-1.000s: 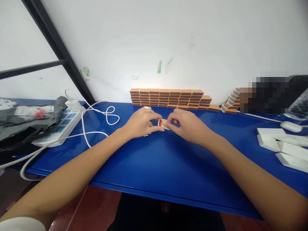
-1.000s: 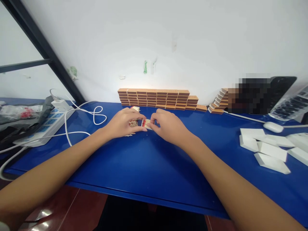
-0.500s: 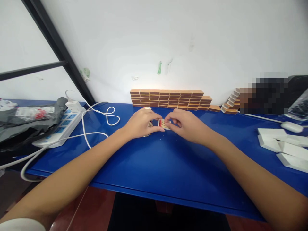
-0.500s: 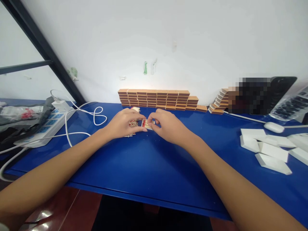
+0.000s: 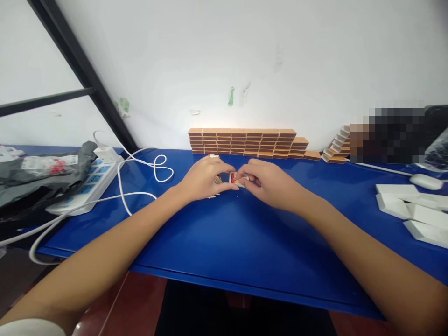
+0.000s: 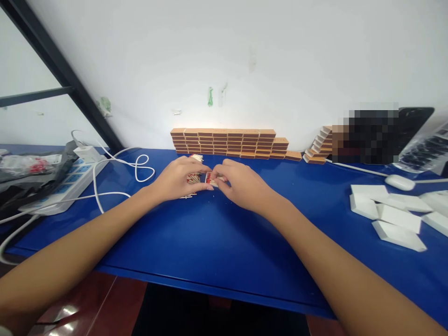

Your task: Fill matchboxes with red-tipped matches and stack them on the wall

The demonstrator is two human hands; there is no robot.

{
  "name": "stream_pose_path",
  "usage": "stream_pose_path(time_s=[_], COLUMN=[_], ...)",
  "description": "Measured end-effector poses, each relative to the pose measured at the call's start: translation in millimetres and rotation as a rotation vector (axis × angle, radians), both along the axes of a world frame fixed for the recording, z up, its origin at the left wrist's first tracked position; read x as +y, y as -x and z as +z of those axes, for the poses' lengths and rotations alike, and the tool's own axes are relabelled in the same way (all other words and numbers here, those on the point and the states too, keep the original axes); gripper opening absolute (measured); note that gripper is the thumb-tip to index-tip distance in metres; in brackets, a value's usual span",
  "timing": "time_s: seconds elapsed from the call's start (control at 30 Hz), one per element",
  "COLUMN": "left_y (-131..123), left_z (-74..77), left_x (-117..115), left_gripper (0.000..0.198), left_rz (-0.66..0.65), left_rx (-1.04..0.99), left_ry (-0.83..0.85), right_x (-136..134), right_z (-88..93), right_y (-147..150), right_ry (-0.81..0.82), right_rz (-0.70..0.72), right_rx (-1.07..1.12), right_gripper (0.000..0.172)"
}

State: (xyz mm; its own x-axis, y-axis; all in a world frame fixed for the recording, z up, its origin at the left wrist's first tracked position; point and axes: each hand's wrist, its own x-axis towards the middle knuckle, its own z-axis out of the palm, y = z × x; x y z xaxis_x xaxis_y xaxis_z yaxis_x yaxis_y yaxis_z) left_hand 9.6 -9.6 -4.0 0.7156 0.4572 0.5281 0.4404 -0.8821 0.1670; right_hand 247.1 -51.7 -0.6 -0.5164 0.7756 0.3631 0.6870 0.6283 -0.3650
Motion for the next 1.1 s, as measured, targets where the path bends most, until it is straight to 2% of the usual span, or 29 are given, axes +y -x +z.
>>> stream_pose_path(time_s=[0.33, 0.8, 1.0, 1.1], left_y=[0, 0, 7, 14], left_z=[-1.4, -0.1, 2.3, 5.6], left_x=[1, 0, 9, 16], left_gripper=[0.050, 0.047, 0.047, 0.043], left_rz=[-0.004, 0.005, 0.155, 0.262], left_rx=[-0.001, 0.004, -0.014, -0.079], left_ry=[-0.004, -0.013, -0.056, -0.100], right_x=[-3, -1, -1, -6], right_z=[6.9, 2.5, 6.1, 1.2], right_y=[1, 1, 3, 11], right_ry=[-0.017, -0.041, -0.181, -0.163], right_rz=[-0.014, -0.026, -0.066, -0.030], right_rx=[-0.007, -0.003, 0.133, 0.173], right_gripper=[0.011, 0.017, 0.015, 0.014])
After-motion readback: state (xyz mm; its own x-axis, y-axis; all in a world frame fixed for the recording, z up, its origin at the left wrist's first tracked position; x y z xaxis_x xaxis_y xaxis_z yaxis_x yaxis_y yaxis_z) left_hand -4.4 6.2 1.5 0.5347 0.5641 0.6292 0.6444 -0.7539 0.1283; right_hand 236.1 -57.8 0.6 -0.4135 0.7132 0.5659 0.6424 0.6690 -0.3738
